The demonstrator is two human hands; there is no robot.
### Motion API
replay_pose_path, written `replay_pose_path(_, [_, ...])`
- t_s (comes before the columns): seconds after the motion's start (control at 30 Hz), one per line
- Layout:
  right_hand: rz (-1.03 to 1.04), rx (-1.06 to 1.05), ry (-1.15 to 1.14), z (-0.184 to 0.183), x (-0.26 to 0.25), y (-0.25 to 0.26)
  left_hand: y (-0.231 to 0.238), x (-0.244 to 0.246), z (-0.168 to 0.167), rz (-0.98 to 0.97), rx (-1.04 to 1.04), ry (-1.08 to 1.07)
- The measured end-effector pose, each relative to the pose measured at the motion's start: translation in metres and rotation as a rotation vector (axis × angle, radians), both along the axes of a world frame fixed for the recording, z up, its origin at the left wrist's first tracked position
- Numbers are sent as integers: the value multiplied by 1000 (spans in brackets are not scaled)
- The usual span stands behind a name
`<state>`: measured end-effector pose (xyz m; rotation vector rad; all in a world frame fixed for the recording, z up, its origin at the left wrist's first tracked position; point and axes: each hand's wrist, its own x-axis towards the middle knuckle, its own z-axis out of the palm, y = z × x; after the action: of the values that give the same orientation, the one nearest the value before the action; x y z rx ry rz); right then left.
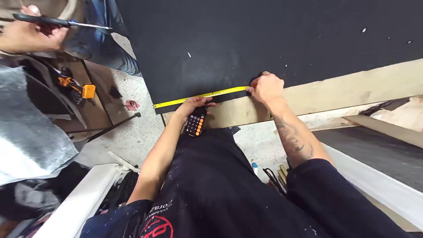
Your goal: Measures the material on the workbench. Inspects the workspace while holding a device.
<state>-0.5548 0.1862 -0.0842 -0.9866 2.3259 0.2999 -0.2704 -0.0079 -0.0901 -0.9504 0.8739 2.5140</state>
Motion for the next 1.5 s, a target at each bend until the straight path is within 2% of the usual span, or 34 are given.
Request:
replay_pose_path(0.1, [4, -13, -2, -4, -1, 3, 3, 5, 6, 38, -46, -57])
replay_pose_path(0.6, [-2, 17, -15, -3, -2, -1, 9, 4, 3, 20, -17, -22])
replay_pose_path(1.0, [0, 21, -6, -4, -5, -4, 8, -5, 4, 38, 23, -80])
replay_pose_path(1.5, [-24, 11, -27, 1, -3, -5, 11, -7, 8, -28, -92, -133])
